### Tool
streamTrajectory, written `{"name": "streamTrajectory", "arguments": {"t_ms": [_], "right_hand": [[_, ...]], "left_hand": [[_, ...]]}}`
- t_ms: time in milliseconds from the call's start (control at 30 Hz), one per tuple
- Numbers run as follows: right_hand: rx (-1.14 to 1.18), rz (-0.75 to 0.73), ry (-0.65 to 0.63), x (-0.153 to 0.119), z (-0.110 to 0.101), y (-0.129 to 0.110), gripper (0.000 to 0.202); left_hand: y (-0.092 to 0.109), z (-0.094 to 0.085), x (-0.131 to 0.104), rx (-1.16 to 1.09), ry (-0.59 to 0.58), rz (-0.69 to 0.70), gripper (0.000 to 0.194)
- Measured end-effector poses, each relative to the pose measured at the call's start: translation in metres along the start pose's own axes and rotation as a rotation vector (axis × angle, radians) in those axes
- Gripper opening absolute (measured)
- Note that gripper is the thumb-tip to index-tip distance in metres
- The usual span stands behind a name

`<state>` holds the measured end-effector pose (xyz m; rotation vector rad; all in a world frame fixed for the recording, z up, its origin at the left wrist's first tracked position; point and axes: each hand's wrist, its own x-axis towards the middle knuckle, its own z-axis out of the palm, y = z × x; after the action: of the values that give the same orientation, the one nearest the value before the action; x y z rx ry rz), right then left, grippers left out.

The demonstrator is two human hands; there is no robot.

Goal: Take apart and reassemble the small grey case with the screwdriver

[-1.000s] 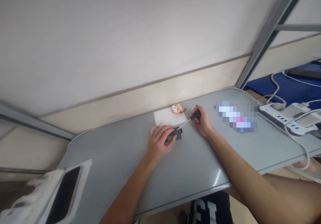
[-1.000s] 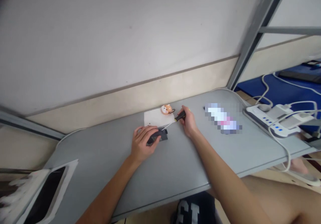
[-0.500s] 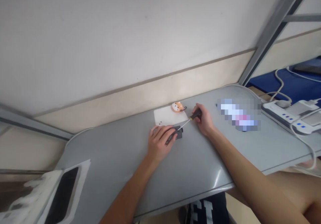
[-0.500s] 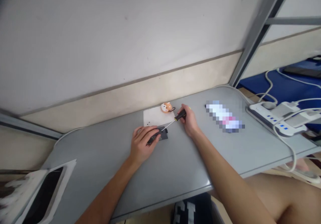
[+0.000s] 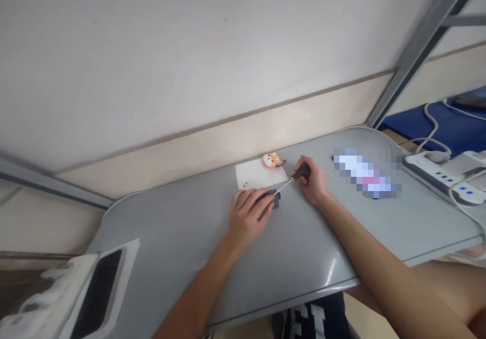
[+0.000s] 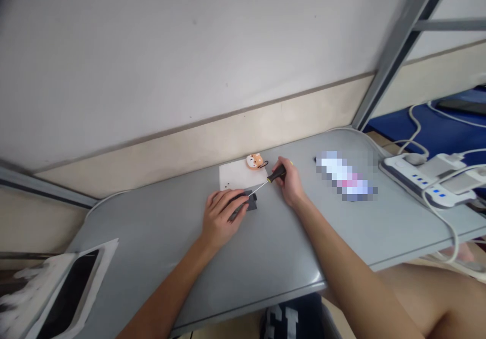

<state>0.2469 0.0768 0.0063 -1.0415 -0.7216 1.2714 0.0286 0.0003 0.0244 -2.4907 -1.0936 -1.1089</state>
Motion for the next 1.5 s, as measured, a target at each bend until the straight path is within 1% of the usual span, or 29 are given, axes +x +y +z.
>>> {"name": "streamTrajectory", "arguments": {"t_ms": [200, 367, 533, 700, 933, 1200, 1400, 1500], "right_hand": [[0.068, -0.008, 0.006, -0.001, 0.0, -0.002, 0.036], [0.068, -0.002, 0.026, -0.001, 0.001, -0.004, 0.036], [0.08, 0.007, 0.015, -0.002, 0.002, -0.006, 0.036], [0.115, 0.011, 0.01, -0.002, 0.001, -0.01, 0.036], [0.1, -0.022, 0.006, -0.002, -0.002, -0.015, 0.034], [0.112, -0.032, 0.002, -0.001, -0.002, -0.011, 0.035], [0.153, -0.003, -0.021, -0.001, -0.003, -0.011, 0.037], [0.151, 0.013, -0.004, -0.001, -0.002, -0.012, 0.036]], "left_hand": [[-0.002, 0.002, 0.0, -0.036, -0.005, -0.003, 0.019], [-0.004, 0.003, -0.001, -0.051, -0.005, -0.025, 0.018], [-0.003, 0.003, 0.0, -0.043, 0.016, -0.013, 0.019], [-0.003, 0.003, 0.0, -0.039, 0.007, -0.017, 0.019], [-0.003, 0.004, -0.001, -0.042, 0.003, -0.035, 0.017], [-0.001, 0.004, 0.0, -0.037, 0.014, -0.039, 0.016], [-0.002, 0.005, 0.0, -0.042, 0.035, -0.026, 0.017], [-0.003, 0.006, 0.0, -0.044, 0.033, -0.022, 0.017]]}}
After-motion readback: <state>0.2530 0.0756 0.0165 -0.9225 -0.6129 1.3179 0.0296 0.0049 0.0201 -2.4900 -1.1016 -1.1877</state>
